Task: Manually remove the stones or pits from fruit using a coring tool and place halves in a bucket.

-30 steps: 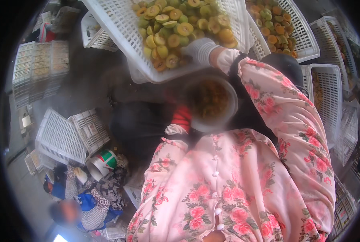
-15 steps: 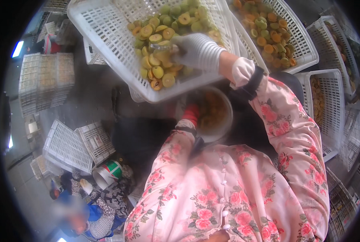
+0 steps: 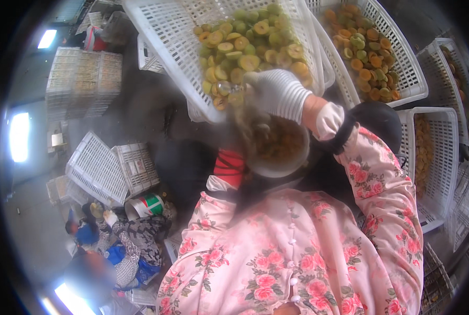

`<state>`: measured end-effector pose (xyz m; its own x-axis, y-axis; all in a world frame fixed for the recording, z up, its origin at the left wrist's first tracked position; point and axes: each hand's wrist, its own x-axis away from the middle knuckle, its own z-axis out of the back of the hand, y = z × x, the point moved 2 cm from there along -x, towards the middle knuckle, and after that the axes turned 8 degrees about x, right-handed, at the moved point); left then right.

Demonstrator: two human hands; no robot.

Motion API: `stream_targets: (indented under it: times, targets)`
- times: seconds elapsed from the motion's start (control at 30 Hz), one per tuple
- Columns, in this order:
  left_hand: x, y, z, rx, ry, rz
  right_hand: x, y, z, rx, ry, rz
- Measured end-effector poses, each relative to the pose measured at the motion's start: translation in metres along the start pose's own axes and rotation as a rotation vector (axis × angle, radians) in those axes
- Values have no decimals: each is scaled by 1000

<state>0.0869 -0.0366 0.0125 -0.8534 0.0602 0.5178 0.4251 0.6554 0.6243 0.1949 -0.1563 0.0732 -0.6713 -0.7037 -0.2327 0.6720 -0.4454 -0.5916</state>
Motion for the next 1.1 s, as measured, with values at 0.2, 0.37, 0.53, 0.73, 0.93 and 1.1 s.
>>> stream_targets:
  times: [0.2,0.37,0.53,0.73,0.93,1.1]
  targets:
    - [-14,-6,24,-220,222,-256,-4,28,-10,131,-31,-138]
    - [-43,-34,60,-116,218,-267,-13,69,-17,202,-187,-277]
    - [-26,-24,43,-436,258,-486,-20,66,-52,420,-438,-262]
    - [-25,-25,61,-13,466,-253,-23,53,-49,320,-447,-271]
    - [-2,5,27,246,119,-238,-5,12,-41,-530,-417,-432]
    - [16,20,-2,-67,129,-427,12,-12,-41,-429,-304,-308]
